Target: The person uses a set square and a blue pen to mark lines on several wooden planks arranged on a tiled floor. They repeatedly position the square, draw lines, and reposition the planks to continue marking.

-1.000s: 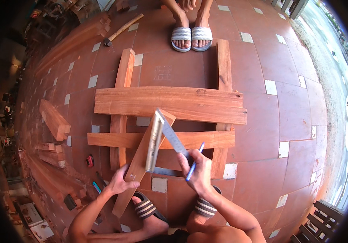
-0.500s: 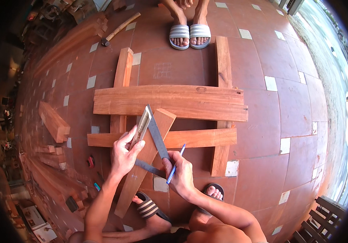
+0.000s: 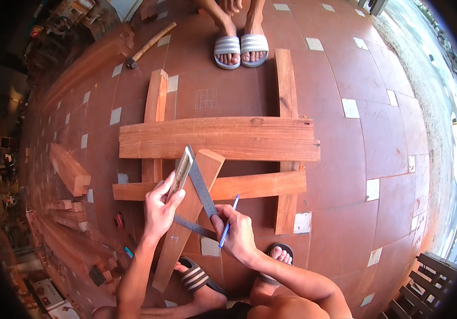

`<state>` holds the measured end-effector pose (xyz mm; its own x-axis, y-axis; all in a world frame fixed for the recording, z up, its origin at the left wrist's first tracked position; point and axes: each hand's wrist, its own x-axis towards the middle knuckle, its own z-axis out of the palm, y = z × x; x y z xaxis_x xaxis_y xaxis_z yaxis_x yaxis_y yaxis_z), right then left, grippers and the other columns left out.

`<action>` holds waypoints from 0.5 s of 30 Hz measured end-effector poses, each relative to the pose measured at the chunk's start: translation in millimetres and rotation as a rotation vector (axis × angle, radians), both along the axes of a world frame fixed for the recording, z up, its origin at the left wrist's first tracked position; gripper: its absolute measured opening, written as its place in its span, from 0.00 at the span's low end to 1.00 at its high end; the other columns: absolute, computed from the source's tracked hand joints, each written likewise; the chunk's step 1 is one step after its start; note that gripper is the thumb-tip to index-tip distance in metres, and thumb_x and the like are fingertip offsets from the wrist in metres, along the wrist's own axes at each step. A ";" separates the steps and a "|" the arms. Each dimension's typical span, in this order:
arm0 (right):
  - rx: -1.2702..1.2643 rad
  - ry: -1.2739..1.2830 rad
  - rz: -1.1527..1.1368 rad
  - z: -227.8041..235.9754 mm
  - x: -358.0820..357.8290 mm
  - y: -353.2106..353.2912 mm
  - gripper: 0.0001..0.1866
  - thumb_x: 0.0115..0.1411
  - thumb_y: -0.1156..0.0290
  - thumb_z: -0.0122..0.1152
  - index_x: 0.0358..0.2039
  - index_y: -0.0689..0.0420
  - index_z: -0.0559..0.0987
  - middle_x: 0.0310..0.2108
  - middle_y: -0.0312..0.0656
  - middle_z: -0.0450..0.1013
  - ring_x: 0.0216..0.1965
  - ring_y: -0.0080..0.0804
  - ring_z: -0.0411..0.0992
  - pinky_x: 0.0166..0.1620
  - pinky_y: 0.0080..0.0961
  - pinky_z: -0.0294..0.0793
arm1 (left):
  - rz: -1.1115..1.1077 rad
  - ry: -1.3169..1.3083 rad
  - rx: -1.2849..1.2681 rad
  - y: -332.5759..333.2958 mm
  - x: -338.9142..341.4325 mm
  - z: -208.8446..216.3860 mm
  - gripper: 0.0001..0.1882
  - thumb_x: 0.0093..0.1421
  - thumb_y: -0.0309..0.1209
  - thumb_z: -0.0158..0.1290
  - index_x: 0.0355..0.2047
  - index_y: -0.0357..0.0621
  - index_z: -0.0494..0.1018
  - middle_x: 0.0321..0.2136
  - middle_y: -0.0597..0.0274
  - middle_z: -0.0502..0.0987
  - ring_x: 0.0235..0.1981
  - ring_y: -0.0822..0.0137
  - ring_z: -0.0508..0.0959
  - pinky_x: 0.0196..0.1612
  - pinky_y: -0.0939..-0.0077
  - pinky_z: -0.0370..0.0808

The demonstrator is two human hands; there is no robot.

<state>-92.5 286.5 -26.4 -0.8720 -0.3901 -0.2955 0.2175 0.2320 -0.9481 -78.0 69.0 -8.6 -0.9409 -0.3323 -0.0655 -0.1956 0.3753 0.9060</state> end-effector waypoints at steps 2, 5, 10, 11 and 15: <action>0.021 0.026 -0.007 2.2 -4.1 2.8 0.10 0.69 0.74 0.64 0.48 0.64 0.83 0.22 0.45 0.77 0.23 0.28 0.76 0.31 0.29 0.77 | -0.005 0.021 0.022 1.5 -2.7 -5.7 0.26 0.68 0.23 0.62 0.66 0.32 0.73 0.39 0.61 0.78 0.39 0.76 0.76 0.44 0.79 0.75; 0.001 0.010 -0.021 0.0 -1.1 2.8 0.10 0.69 0.74 0.64 0.47 0.65 0.83 0.22 0.44 0.77 0.23 0.27 0.76 0.31 0.28 0.77 | 0.027 0.019 0.039 4.5 -3.4 -6.0 0.26 0.69 0.24 0.62 0.66 0.32 0.73 0.40 0.58 0.80 0.42 0.73 0.79 0.47 0.79 0.76; -0.009 0.000 -0.024 3.4 -4.9 5.4 0.09 0.69 0.75 0.64 0.48 0.65 0.83 0.22 0.43 0.78 0.24 0.25 0.76 0.31 0.27 0.77 | 0.036 -0.024 -0.030 8.3 -6.0 -2.9 0.25 0.70 0.25 0.60 0.66 0.33 0.73 0.38 0.57 0.80 0.39 0.72 0.79 0.45 0.77 0.77; 0.009 0.001 -0.025 5.9 -5.4 5.8 0.10 0.69 0.76 0.64 0.48 0.65 0.83 0.22 0.43 0.78 0.24 0.23 0.76 0.31 0.26 0.76 | 0.031 -0.005 -0.036 8.1 -6.3 -3.5 0.25 0.70 0.25 0.60 0.66 0.33 0.73 0.37 0.57 0.79 0.39 0.72 0.79 0.44 0.76 0.77; 0.008 0.016 -0.021 3.7 -4.7 5.5 0.09 0.69 0.77 0.64 0.48 0.65 0.83 0.23 0.42 0.77 0.24 0.22 0.74 0.31 0.24 0.75 | 0.023 0.030 -0.031 9.2 -8.5 -4.6 0.25 0.71 0.24 0.60 0.66 0.34 0.73 0.36 0.58 0.78 0.37 0.72 0.78 0.42 0.76 0.76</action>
<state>-97.2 292.0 -22.7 -0.8848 -0.3691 -0.2843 0.2071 0.2350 -0.9497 -86.6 78.2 -13.3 -0.9345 -0.3550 -0.0261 -0.1769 0.3995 0.8995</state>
